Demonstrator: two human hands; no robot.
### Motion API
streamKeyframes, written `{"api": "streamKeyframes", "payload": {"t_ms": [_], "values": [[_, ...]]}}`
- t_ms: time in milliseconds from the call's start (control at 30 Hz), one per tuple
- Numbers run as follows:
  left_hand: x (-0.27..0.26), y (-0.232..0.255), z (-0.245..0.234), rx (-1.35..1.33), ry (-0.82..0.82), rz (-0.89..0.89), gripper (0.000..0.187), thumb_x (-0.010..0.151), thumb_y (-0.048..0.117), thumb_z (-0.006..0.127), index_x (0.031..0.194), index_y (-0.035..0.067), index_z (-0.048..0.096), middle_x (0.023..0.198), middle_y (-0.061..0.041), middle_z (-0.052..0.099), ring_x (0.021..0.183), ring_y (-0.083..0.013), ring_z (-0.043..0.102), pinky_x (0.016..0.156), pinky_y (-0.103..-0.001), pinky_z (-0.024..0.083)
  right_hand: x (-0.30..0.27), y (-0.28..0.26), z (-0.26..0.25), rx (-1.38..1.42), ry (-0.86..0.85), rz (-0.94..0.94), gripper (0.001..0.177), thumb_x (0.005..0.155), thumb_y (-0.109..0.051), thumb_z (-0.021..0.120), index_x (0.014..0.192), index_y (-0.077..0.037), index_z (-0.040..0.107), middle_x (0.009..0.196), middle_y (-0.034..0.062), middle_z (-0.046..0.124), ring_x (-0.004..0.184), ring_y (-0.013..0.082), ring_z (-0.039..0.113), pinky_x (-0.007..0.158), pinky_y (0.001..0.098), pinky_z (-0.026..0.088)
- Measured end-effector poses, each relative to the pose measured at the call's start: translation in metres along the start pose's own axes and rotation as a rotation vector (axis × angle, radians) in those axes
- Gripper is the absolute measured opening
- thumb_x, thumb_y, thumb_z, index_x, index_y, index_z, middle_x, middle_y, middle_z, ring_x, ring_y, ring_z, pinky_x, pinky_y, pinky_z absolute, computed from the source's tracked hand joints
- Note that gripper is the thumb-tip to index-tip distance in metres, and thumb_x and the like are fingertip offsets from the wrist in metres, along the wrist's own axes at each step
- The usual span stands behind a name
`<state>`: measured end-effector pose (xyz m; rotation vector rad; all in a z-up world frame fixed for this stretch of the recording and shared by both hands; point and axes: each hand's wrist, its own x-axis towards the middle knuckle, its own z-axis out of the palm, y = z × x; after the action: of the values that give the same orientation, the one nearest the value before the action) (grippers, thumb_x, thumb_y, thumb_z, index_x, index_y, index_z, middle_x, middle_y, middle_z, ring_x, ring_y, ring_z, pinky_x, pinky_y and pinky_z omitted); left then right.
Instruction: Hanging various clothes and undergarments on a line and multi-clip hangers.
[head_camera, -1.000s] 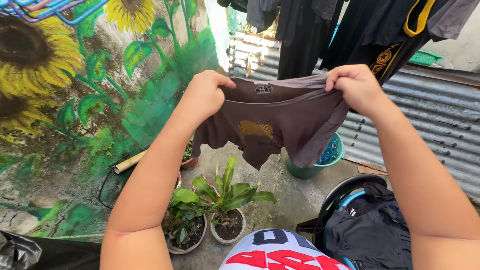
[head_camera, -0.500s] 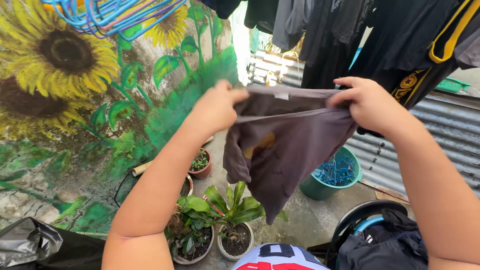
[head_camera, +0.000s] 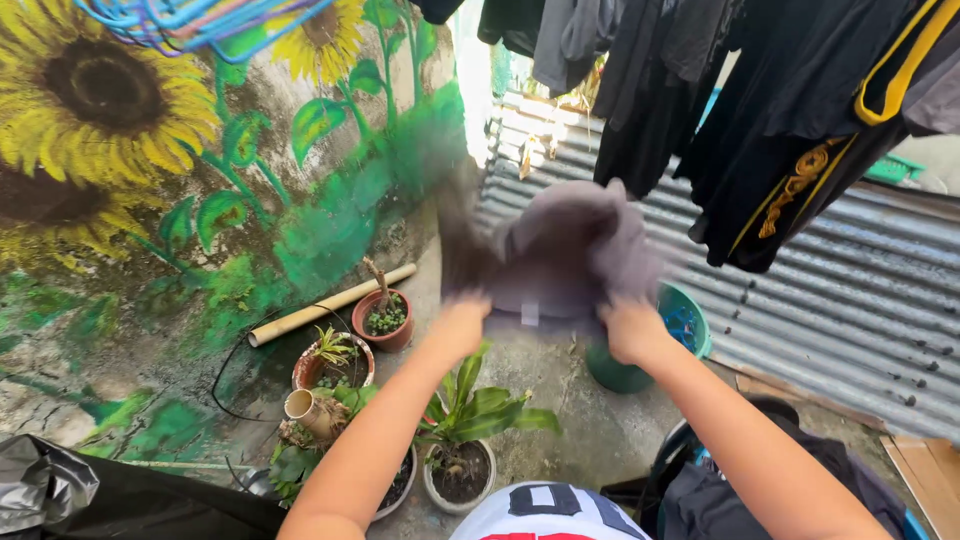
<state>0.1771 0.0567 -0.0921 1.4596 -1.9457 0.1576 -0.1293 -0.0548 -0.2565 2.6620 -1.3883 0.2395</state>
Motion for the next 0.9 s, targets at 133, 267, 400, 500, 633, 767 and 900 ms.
{"api": "streamKeyframes", "payload": {"t_ms": [133, 267, 400, 500, 633, 767, 900], "values": [[-0.009, -0.001, 0.018, -0.257, -0.467, -0.507, 0.054, 0.078, -0.008, 0.053, 0.124, 0.013, 0.072, 0.126, -0.020, 0.068, 0.123, -0.0345, 0.063, 0.105, -0.039, 0.049, -0.010, 0.031, -0.158, 0.513, -0.237, 0.087, 0.060, 0.069, 0.006, 0.057, 0.126, -0.009, 0.067, 0.128, 0.0207, 0.068, 0.125, 0.0375, 0.061, 0.102, 0.0386, 0.050], [0.044, 0.004, -0.010, -0.266, -0.083, -0.273, 0.049, 0.078, -0.008, 0.052, 0.119, 0.007, 0.075, 0.119, -0.023, 0.071, 0.115, -0.0390, 0.065, 0.101, -0.042, 0.050, 0.030, 0.034, -0.240, 0.650, 0.079, 0.157, 0.053, 0.070, 0.007, 0.054, 0.118, -0.006, 0.071, 0.118, 0.0227, 0.071, 0.116, 0.0392, 0.066, 0.099, 0.0412, 0.052], [0.110, 0.042, -0.095, -0.263, -0.091, -0.276, 0.048, 0.078, -0.003, 0.051, 0.115, 0.012, 0.077, 0.116, -0.020, 0.073, 0.112, -0.0366, 0.068, 0.100, -0.041, 0.051, 0.052, 0.054, -0.301, 0.553, 0.366, 0.100, 0.049, 0.070, 0.003, 0.061, 0.118, -0.002, 0.072, 0.115, 0.0241, 0.065, 0.112, 0.0409, 0.062, 0.096, 0.0422, 0.051], [0.137, 0.059, -0.153, -0.248, -0.140, -0.197, 0.042, 0.077, 0.003, 0.055, 0.111, 0.012, 0.078, 0.112, -0.019, 0.074, 0.107, -0.0351, 0.070, 0.097, -0.041, 0.053, 0.051, 0.059, -0.340, 0.511, 0.437, -0.001, 0.051, 0.068, 0.000, 0.068, 0.118, -0.001, 0.071, 0.118, 0.0232, 0.059, 0.113, 0.0401, 0.058, 0.096, 0.0416, 0.050], [0.164, 0.081, -0.220, -0.162, -0.133, -0.025, 0.027, 0.081, 0.015, 0.066, 0.104, 0.010, 0.077, 0.101, -0.017, 0.074, 0.096, -0.0343, 0.071, 0.087, -0.043, 0.055, 0.046, 0.036, -0.406, 0.428, 0.530, -0.082, 0.054, 0.063, 0.001, 0.068, 0.116, -0.001, 0.072, 0.138, 0.0241, 0.052, 0.125, 0.0429, 0.049, 0.102, 0.0434, 0.044], [0.189, 0.121, -0.292, 0.144, 0.323, 0.259, 0.017, 0.085, 0.016, 0.071, 0.099, 0.006, 0.072, 0.090, -0.016, 0.067, 0.087, -0.0365, 0.066, 0.075, -0.047, 0.052, 0.047, 0.007, -0.439, 0.422, 0.476, -0.060, 0.056, 0.062, 0.003, 0.064, 0.117, -0.001, 0.071, 0.151, 0.0228, 0.046, 0.131, 0.0453, 0.043, 0.103, 0.0450, 0.042], [0.249, 0.102, -0.341, 0.740, 0.827, 0.325, 0.013, 0.082, 0.009, 0.067, 0.095, 0.012, 0.068, 0.092, -0.008, 0.066, 0.090, -0.0322, 0.063, 0.076, -0.046, 0.049, 0.057, -0.016, -0.448, 0.366, 0.419, -0.018, 0.057, 0.062, 0.004, 0.062, 0.118, -0.001, 0.069, 0.155, 0.0196, 0.044, 0.132, 0.0459, 0.042, 0.108, 0.0473, 0.041]]}}
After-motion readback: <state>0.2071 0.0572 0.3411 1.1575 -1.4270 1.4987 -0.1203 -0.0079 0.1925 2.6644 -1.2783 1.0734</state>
